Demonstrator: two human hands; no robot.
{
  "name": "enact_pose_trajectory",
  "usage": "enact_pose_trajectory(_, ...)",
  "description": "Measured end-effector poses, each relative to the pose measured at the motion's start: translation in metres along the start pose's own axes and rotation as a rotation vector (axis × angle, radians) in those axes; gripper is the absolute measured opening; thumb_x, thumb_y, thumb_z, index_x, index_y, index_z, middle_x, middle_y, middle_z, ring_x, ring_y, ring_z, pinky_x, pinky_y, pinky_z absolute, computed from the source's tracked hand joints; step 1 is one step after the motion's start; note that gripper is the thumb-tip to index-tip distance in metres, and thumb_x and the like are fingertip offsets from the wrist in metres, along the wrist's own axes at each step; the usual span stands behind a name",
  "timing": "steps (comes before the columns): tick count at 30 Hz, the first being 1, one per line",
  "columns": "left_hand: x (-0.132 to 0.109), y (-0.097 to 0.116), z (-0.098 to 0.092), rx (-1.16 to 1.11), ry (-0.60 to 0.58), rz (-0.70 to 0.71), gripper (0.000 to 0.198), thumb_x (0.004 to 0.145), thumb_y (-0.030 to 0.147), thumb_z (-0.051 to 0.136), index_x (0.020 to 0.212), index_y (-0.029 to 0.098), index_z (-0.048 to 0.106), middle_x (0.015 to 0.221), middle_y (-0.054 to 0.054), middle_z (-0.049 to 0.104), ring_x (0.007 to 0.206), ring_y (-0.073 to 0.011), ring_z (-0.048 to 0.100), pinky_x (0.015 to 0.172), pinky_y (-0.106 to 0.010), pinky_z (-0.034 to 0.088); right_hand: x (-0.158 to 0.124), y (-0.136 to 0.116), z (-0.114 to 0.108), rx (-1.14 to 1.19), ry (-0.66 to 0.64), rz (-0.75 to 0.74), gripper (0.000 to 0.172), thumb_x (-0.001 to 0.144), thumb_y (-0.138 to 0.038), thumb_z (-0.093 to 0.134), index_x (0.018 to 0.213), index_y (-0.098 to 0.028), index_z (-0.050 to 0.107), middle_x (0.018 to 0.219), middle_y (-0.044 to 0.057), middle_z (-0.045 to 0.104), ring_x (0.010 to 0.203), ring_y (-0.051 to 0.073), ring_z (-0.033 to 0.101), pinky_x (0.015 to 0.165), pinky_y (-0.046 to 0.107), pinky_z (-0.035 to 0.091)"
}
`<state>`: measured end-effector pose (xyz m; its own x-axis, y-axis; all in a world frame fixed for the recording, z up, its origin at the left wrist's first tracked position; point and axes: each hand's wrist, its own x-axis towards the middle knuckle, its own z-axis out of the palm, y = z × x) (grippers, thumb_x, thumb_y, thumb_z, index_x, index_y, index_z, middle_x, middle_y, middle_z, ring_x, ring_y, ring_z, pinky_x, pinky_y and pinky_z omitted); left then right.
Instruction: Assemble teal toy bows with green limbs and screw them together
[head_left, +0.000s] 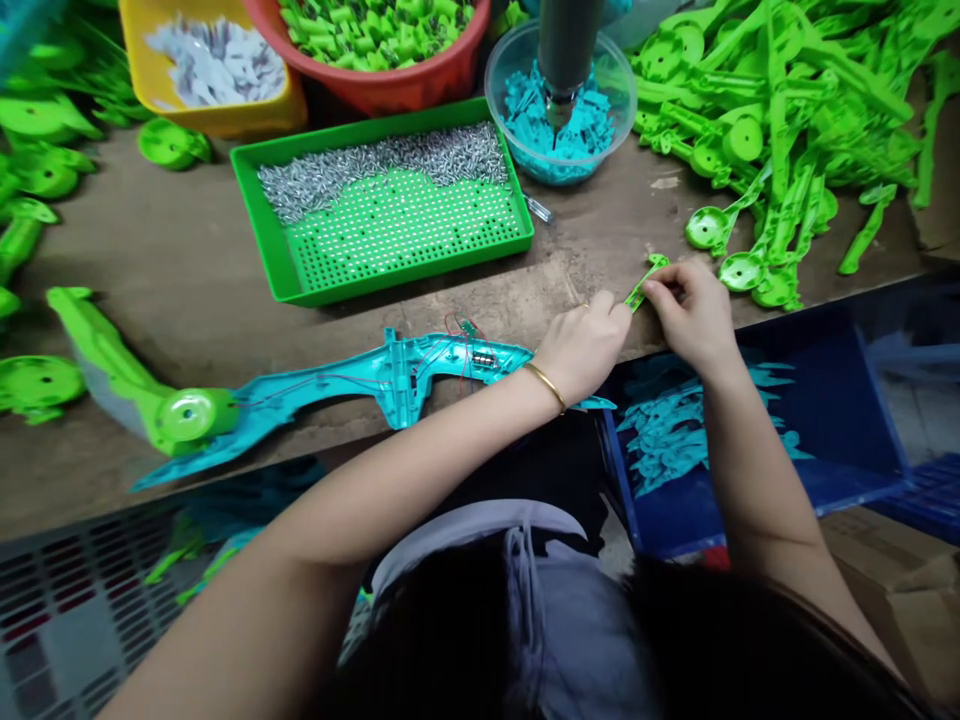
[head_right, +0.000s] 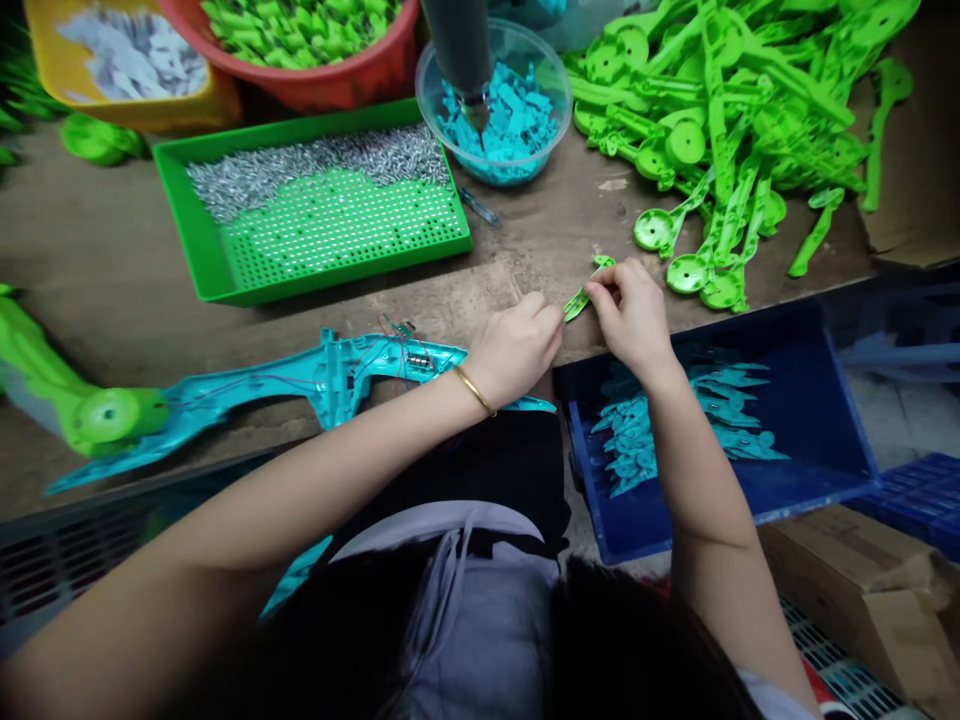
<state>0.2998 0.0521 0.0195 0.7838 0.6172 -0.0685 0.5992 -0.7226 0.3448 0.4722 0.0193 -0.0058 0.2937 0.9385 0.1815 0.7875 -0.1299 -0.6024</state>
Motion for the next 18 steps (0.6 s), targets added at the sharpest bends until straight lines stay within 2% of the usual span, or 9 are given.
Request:
enact_pose_trajectory(7,-0.002,0.000,0.001,0.008,0.023,0.009,0.029,0.098,0.018,0.033,0.113,0.015,0.058,0.099,-0.010,0.060,0.084,-0.0222,0.067,0.064,-0.031,0.048,-0.002,-0.006,-0.001,-0.018,0.001,-0.036,0.006,0.081,-0.026,0.060,0.078,-0.021,0.062,0.079,0.003,0.062,0.076,0.017,0.057,0.072,0.033,0.046)
enact_pose_trajectory(11,-0.001,-0.002,0.001,-0.008,-0.016,0.020,0.029,0.096,0.014,0.034,0.109,0.015,0.059,0.097,-0.011,0.059,0.083,-0.0238,0.067,0.063,-0.032,0.048,-0.004,-0.013,-0.002,-0.055,-0.020,-0.067,0.007,0.081,-0.025,0.061,0.076,-0.021,0.063,0.077,0.003,0.062,0.073,0.018,0.057,0.069,0.033,0.045)
enact_pose_trajectory(14,-0.001,-0.002,0.000,-0.029,-0.032,0.020,0.029,0.095,0.012,0.035,0.109,0.014,0.059,0.095,-0.011,0.059,0.082,-0.0237,0.067,0.064,-0.033,0.048,-0.005,-0.014,-0.001,-0.074,0.000,-0.031,0.007,0.080,-0.025,0.061,0.074,-0.021,0.064,0.077,0.004,0.064,0.073,0.018,0.058,0.069,0.033,0.046)
enact_pose_trajectory(18,-0.001,-0.003,-0.001,-0.064,-0.031,0.039,0.027,0.094,0.013,0.036,0.107,0.014,0.060,0.095,-0.011,0.058,0.083,-0.0228,0.066,0.065,-0.032,0.048,-0.007,-0.009,0.000,0.041,0.006,0.075,0.007,0.079,-0.026,0.062,0.078,-0.020,0.065,0.079,0.003,0.067,0.072,0.017,0.061,0.069,0.032,0.049)
